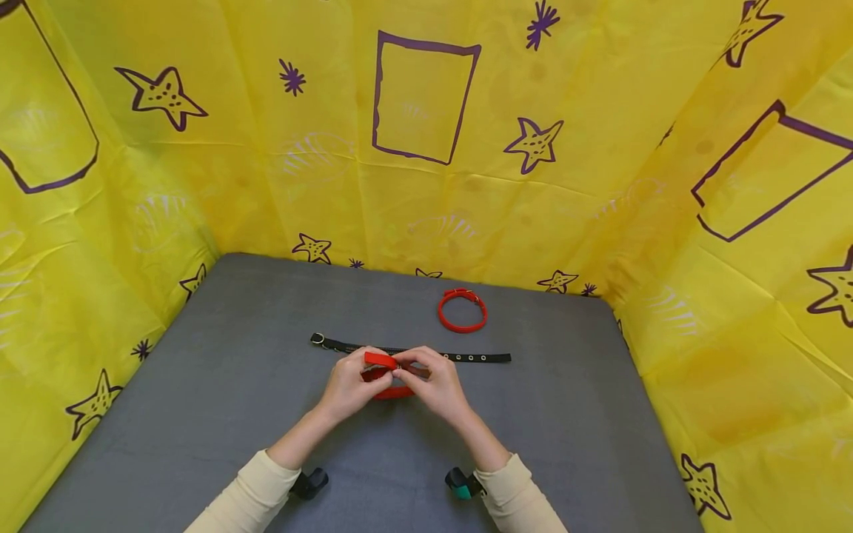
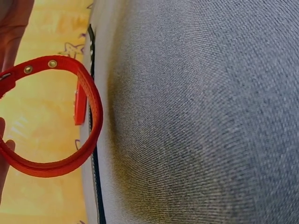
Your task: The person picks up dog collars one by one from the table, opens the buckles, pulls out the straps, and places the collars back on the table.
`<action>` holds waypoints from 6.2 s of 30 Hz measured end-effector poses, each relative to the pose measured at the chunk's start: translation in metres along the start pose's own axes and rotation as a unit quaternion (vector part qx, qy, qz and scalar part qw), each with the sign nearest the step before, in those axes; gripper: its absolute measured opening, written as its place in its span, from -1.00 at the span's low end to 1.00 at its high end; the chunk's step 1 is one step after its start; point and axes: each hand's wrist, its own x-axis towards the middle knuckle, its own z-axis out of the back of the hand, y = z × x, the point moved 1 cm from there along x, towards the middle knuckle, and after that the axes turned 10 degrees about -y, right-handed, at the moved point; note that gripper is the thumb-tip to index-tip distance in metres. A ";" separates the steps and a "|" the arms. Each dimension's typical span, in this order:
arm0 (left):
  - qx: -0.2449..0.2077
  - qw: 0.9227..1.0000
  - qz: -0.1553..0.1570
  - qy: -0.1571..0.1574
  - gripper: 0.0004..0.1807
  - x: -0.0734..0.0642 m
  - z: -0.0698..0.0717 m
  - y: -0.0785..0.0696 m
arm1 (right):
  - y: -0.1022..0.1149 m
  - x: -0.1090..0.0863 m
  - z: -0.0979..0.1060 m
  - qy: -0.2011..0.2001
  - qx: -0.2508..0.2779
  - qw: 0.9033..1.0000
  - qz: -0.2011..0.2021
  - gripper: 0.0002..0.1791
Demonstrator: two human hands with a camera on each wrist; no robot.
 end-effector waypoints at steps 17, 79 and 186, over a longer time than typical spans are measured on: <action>-0.050 0.999 0.013 -0.013 -0.86 -0.005 -0.004 0.004 | -0.002 -0.001 -0.003 -0.011 0.030 0.999 -0.006 -0.78; -0.180 0.969 0.168 0.008 -0.89 0.011 0.024 -0.027 | -0.002 -0.001 0.006 0.016 -0.004 0.998 -0.066 -0.80; -0.096 0.988 0.008 0.121 -0.80 0.022 0.025 0.005 | 0.007 0.000 0.001 0.005 -0.057 0.997 0.061 -0.82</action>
